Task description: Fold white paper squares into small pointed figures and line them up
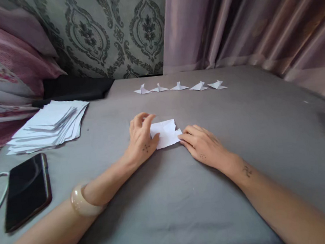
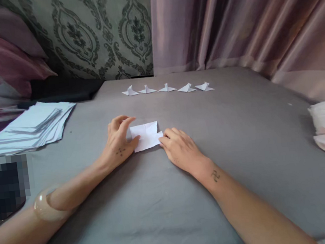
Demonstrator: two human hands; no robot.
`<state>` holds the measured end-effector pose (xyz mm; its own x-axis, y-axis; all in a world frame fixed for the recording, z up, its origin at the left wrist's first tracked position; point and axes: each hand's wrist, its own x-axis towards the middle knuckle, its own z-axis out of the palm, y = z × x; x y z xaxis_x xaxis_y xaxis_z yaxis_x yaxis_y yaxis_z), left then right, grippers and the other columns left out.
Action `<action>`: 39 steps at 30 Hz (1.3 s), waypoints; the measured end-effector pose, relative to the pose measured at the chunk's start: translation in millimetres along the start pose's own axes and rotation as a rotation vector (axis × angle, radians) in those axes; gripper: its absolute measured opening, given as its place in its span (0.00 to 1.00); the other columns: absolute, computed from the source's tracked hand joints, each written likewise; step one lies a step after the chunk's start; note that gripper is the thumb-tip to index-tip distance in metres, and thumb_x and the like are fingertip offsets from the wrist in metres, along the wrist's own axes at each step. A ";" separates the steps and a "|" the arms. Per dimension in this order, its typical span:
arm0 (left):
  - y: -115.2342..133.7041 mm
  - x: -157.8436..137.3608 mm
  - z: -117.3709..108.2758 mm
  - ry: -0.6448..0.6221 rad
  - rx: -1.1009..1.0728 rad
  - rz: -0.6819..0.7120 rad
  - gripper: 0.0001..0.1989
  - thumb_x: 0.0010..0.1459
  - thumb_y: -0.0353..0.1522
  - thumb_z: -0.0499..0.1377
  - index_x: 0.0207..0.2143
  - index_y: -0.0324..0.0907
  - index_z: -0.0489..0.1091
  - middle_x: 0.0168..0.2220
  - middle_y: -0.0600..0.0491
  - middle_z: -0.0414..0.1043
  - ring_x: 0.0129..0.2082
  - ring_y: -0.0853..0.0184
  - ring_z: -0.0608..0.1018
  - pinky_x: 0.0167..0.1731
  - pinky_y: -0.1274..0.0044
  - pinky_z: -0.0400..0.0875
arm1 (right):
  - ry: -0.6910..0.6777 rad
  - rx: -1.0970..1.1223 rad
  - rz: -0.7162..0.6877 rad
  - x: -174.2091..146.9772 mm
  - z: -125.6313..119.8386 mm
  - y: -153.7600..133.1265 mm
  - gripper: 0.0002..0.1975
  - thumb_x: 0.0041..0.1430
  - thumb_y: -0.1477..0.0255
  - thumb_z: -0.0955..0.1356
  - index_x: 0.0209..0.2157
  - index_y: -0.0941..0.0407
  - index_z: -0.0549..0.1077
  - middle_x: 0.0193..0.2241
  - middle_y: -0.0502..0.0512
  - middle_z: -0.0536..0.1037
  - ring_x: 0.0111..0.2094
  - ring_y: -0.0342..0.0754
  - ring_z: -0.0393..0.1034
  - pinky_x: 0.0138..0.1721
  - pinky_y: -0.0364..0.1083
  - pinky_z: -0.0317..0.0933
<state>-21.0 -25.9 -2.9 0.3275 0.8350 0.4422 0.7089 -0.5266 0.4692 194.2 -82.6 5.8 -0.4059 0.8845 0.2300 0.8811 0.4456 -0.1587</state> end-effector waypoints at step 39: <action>14.5 16.9 11.7 -0.362 -0.128 -0.160 0.12 0.51 0.41 0.61 0.28 0.41 0.76 0.32 0.50 0.73 0.31 0.65 0.73 0.31 0.75 0.63 | 0.017 0.334 0.485 8.0 9.7 -6.7 0.08 0.58 0.70 0.63 0.27 0.55 0.69 0.41 0.54 0.69 0.36 0.46 0.68 0.36 0.46 0.61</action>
<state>2.1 -17.6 2.4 0.4344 0.8980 0.0693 0.6930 -0.3824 0.6112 182.7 -77.2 -0.7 0.0304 0.9970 0.0707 0.8397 0.0129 -0.5430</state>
